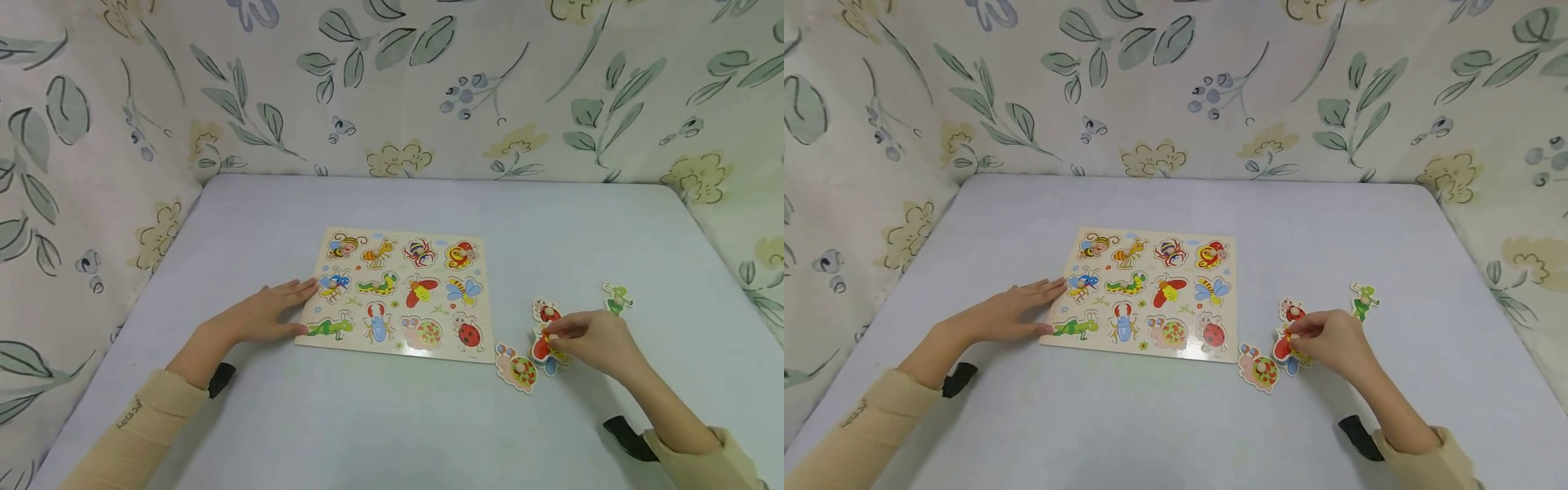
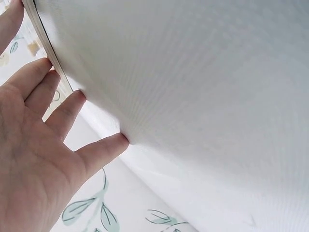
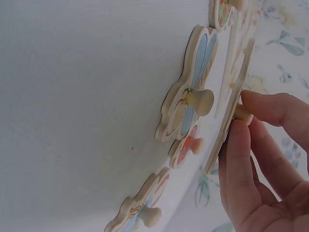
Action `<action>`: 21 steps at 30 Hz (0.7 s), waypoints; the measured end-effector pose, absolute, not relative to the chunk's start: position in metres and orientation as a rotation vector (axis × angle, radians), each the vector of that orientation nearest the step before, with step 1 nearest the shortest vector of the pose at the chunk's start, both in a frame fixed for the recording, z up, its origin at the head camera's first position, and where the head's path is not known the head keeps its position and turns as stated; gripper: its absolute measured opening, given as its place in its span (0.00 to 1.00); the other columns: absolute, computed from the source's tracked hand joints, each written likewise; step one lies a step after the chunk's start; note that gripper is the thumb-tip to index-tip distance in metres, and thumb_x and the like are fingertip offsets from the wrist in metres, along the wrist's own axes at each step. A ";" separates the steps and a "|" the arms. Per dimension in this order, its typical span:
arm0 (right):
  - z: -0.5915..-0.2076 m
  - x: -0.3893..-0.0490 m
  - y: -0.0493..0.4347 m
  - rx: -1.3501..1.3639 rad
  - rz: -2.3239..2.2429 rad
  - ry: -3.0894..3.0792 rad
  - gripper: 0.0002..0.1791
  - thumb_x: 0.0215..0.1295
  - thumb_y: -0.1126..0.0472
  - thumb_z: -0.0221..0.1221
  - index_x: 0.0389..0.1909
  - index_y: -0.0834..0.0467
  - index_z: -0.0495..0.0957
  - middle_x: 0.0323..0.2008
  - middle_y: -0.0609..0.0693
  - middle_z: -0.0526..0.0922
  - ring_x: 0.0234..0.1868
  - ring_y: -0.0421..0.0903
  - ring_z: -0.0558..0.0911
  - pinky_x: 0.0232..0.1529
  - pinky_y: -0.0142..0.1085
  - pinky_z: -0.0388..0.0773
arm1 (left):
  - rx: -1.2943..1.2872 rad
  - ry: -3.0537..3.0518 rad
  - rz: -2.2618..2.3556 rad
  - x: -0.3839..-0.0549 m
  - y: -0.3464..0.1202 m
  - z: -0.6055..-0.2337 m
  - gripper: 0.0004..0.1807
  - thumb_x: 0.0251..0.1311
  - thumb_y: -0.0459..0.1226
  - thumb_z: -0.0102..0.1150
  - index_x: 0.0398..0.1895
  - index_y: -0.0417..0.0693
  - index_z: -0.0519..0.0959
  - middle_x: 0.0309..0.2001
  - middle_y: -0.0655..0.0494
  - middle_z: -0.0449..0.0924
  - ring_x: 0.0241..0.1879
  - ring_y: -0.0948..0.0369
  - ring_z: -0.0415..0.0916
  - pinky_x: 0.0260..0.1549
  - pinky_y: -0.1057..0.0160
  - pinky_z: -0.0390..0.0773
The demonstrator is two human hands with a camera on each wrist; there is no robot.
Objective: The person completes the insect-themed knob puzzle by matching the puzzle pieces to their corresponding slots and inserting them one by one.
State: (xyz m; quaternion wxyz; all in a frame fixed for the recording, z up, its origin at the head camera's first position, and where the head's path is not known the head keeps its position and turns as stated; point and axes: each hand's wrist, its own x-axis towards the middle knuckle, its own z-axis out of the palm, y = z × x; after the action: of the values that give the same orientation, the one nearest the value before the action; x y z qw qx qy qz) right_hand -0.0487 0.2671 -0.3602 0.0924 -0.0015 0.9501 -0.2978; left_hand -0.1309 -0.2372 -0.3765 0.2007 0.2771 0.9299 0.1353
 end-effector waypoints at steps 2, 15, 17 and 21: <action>-0.360 -0.050 0.265 -0.020 -0.886 2.821 0.07 0.54 0.64 0.69 0.32 0.64 0.86 0.24 0.46 0.82 0.26 0.43 0.76 0.21 0.32 0.70 | 0.778 2.600 0.375 -0.131 -0.237 -0.376 0.45 0.62 0.56 0.59 0.75 0.44 0.56 0.75 0.49 0.52 0.72 0.42 0.49 0.61 0.27 0.48; -0.358 -0.059 0.252 -0.086 -0.906 2.812 0.06 0.54 0.65 0.68 0.31 0.63 0.86 0.24 0.47 0.83 0.25 0.43 0.77 0.21 0.32 0.71 | 0.771 2.595 0.369 -0.131 -0.235 -0.374 0.44 0.62 0.54 0.59 0.75 0.43 0.55 0.76 0.48 0.51 0.72 0.41 0.49 0.62 0.28 0.48; -0.358 -0.061 0.250 -0.088 -0.905 2.807 0.06 0.54 0.65 0.68 0.31 0.64 0.86 0.24 0.47 0.84 0.25 0.43 0.77 0.21 0.32 0.71 | 0.769 2.593 0.371 -0.131 -0.236 -0.374 0.44 0.62 0.54 0.59 0.75 0.43 0.55 0.76 0.48 0.51 0.72 0.41 0.49 0.62 0.28 0.48; -0.358 -0.066 0.247 -0.086 -0.906 2.787 0.07 0.54 0.65 0.68 0.32 0.64 0.86 0.24 0.48 0.84 0.25 0.43 0.78 0.22 0.33 0.72 | 0.769 2.590 0.374 -0.131 -0.236 -0.374 0.44 0.62 0.54 0.59 0.75 0.43 0.55 0.75 0.48 0.51 0.72 0.41 0.49 0.62 0.28 0.48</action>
State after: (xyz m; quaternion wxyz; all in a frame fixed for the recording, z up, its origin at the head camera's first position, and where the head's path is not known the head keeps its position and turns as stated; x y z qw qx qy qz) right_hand -0.0655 0.2469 -0.3581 0.1046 -0.0291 0.9454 -0.3073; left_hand -0.1308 -0.2360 -0.3741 0.2057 0.2758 0.9293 0.1342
